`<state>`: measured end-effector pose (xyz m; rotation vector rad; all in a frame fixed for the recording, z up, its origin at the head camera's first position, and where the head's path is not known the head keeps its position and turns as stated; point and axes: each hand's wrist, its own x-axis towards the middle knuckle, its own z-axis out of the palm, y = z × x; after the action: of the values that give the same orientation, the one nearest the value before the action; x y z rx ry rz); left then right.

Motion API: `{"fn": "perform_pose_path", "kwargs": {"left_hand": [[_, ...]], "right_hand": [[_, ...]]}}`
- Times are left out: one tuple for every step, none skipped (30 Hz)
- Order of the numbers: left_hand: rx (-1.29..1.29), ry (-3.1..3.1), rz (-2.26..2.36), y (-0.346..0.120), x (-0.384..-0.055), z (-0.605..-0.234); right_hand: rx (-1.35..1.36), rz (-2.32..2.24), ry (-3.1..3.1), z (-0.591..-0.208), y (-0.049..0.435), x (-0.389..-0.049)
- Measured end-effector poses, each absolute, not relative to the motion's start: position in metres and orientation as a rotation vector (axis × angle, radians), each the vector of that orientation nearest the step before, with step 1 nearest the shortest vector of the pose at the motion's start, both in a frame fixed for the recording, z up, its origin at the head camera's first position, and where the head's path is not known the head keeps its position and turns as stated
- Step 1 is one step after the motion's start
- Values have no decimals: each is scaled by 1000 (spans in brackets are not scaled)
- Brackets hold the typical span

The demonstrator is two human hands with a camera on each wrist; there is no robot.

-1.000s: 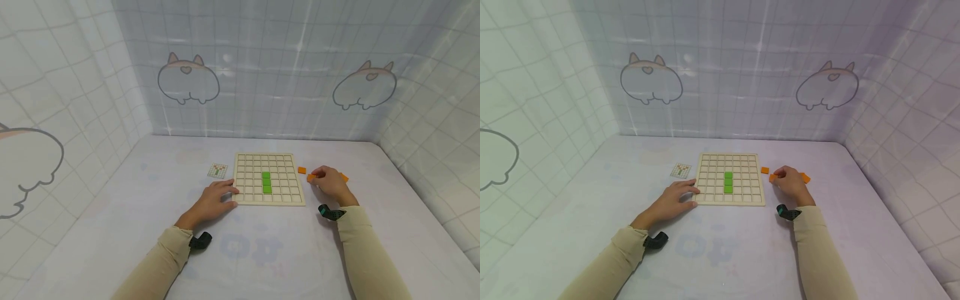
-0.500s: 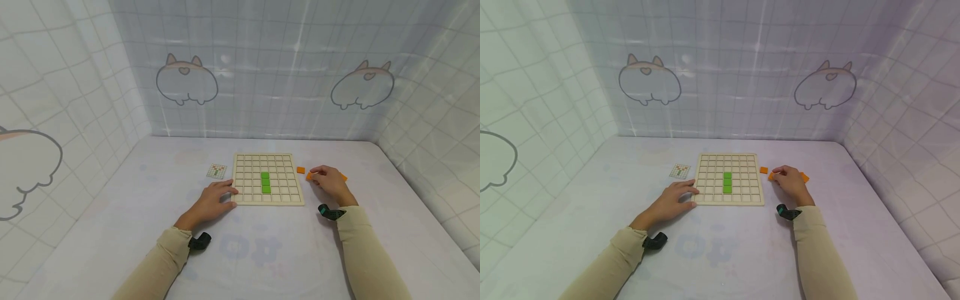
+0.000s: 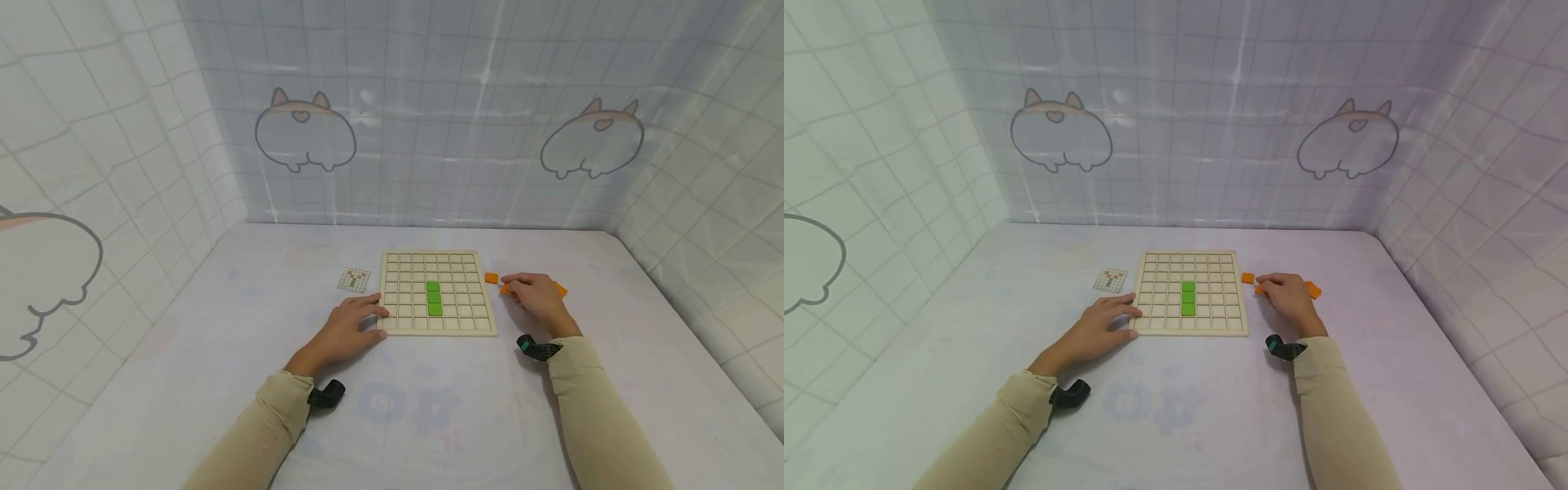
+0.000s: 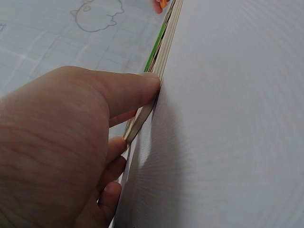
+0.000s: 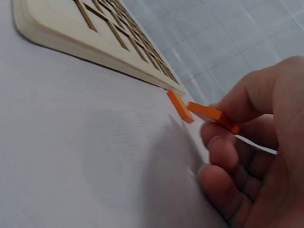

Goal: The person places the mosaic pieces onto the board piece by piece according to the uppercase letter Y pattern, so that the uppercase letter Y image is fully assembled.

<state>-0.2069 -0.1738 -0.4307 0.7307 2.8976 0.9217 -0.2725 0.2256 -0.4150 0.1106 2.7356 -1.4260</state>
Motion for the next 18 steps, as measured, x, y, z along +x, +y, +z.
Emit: {"fn": "perform_pose_path", "kwargs": {"left_hand": [[730,2897,922,-174,-207,-431],[730,2899,919,-174,-207,-431],[730,2899,919,-174,-207,-431],[731,2901,918,-174,-207,-431],[732,2903,916,-174,-207,-431],[730,2902,918,-173,-207,-431],[725,2902,919,-173,-207,-430],[720,2902,918,-173,-207,-430],[714,2901,918,-173,-207,-431],[705,2901,916,-173,-206,-431],[696,2899,914,-173,-206,-431],[690,2898,913,-172,-206,-432],[688,2898,910,-173,-205,-432],[688,2897,910,-173,-205,-432],[684,2896,910,-173,-205,-432],[683,2896,908,-173,-206,-432],[688,2899,903,-173,-207,-432],[690,2904,897,-173,-207,-431]], "right_hand": [[126,-1433,2745,-416,225,-273],[134,-1443,2753,-416,223,-273],[145,-1459,2759,-417,222,-274],[156,-1478,2759,-417,221,-274],[165,-1501,2756,-418,219,-274],[169,-1520,2748,-418,217,-275],[164,-1535,2741,-418,215,-275],[154,-1552,2727,-418,213,-275],[148,-1576,2709,-418,211,-275],[136,-1591,2694,-419,209,-275],[120,-1605,2685,-420,206,-275],[100,-1617,2676,-421,204,-275],[79,-1628,2670,-421,201,-274],[62,-1641,2659,-421,198,-274],[48,-1650,2657,-420,196,-273],[35,-1657,2653,-419,194,-273],[17,-1669,2647,-418,192,-272],[6,-1677,2642,-417,191,-272]]}}
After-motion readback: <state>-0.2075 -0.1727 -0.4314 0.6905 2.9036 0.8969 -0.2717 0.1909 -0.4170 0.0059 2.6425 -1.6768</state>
